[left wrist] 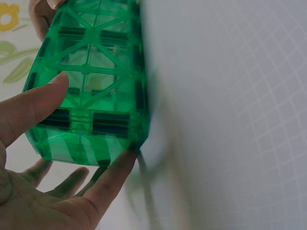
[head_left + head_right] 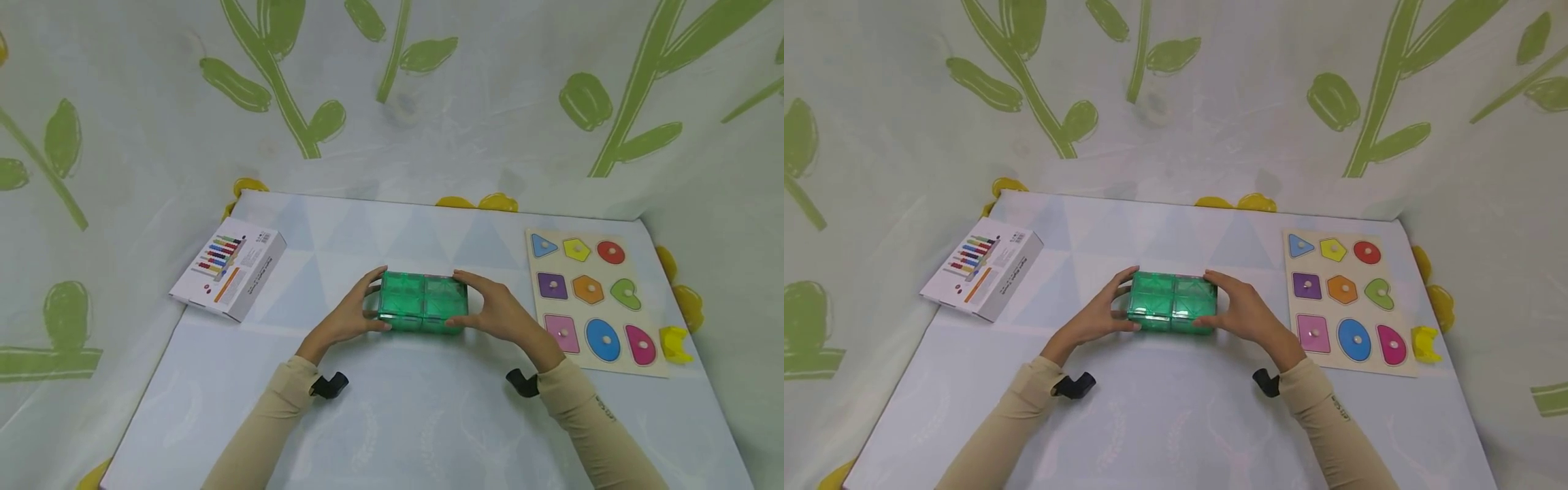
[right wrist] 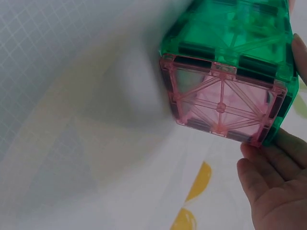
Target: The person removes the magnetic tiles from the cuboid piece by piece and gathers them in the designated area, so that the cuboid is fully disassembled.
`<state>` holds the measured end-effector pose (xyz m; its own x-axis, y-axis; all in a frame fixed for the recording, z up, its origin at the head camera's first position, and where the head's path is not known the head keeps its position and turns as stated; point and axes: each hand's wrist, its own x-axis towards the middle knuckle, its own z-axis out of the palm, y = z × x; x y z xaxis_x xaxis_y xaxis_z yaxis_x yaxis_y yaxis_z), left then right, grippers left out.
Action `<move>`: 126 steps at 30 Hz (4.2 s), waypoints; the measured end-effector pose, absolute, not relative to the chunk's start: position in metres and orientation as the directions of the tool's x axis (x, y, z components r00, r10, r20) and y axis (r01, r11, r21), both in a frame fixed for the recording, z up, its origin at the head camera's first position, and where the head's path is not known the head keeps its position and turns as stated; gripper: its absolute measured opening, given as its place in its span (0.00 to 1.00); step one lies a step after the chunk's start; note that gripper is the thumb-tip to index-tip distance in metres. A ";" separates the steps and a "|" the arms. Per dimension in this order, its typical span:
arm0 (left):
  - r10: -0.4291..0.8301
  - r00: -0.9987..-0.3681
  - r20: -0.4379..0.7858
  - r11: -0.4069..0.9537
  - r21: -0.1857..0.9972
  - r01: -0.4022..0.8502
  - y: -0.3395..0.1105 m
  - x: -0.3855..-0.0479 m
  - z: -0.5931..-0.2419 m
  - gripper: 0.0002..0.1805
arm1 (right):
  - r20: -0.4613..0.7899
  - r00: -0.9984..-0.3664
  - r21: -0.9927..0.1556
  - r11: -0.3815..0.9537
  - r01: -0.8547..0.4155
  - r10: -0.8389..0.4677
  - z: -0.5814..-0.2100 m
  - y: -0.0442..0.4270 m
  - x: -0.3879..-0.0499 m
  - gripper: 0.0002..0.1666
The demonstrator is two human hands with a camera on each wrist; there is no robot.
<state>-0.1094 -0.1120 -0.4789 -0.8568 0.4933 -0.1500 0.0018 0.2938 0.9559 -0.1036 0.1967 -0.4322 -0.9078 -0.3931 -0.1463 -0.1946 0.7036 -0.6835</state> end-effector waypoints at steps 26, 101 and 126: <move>0.489 -0.858 -0.156 0.303 0.953 0.000 -0.110 -0.111 -0.478 0.60 | -0.095 -0.905 -0.636 0.725 -0.265 -0.415 -0.430 0.200 -0.109 0.53; 0.500 -0.848 -0.177 0.286 0.958 -0.031 -0.112 -0.112 -0.477 0.60 | 0.197 -0.970 -0.850 0.468 -0.243 -0.146 -0.462 0.197 -0.131 0.10; 0.495 -0.848 -0.191 0.295 0.954 -0.042 -0.115 -0.111 -0.481 0.61 | -0.415 -0.881 -0.821 0.324 0.471 0.227 -0.476 0.241 -0.183 0.33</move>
